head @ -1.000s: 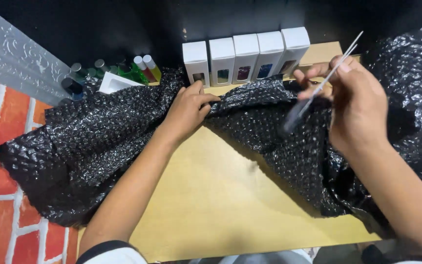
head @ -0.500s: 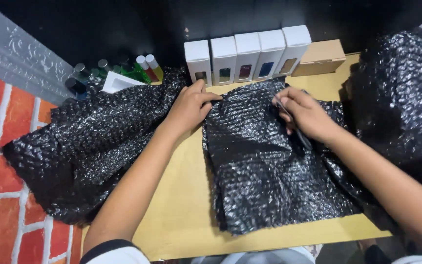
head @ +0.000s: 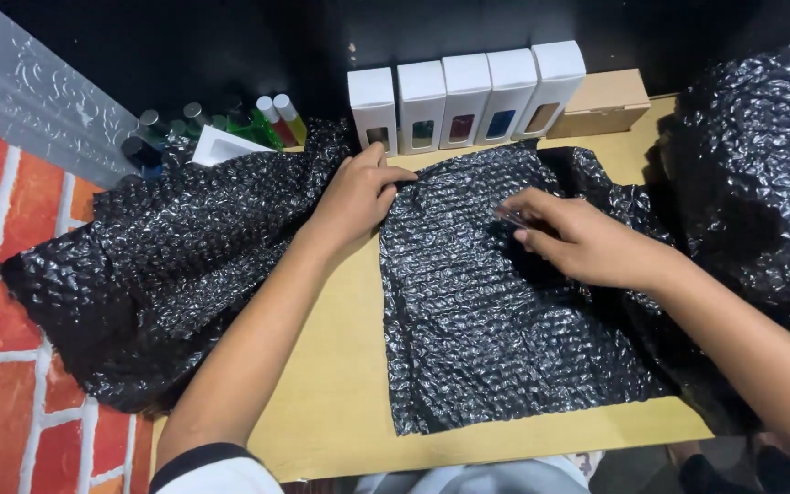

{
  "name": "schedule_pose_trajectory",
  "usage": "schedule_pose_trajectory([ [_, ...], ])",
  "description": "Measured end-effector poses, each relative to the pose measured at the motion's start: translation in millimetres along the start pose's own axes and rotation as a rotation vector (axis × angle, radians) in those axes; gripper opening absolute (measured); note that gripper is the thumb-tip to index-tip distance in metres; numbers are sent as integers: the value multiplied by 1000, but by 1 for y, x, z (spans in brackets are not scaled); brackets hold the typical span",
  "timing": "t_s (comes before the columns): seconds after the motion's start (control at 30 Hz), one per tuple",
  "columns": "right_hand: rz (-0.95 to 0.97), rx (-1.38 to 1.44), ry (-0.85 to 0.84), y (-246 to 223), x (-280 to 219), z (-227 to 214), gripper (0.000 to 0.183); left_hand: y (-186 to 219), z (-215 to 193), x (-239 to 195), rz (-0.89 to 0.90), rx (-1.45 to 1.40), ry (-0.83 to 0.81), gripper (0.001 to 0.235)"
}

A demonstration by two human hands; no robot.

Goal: The person uses scissors to cut a sheet of black bubble wrap on a table. They fold the bubble wrap to align the edges and then cut along the fold line to separate the material into smaller pieces.

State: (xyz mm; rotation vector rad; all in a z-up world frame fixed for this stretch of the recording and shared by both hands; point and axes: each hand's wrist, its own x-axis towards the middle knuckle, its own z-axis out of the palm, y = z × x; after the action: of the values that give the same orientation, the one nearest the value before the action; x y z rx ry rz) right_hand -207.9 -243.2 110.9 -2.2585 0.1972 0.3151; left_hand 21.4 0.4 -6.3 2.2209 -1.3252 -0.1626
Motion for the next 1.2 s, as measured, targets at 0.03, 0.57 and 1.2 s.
schedule_pose_trajectory([
  [0.03,1,1,0,-9,1,-1,40,3,-2,-1,0,-1,-1,34],
  [0.57,-115,-428,-23,-45,30,61,71,14,-6,-1,-102,-108,-16,40],
  [1.2,-191,-526,-107,-50,19,100,89,13,-4,-1,-73,-88,50,37],
])
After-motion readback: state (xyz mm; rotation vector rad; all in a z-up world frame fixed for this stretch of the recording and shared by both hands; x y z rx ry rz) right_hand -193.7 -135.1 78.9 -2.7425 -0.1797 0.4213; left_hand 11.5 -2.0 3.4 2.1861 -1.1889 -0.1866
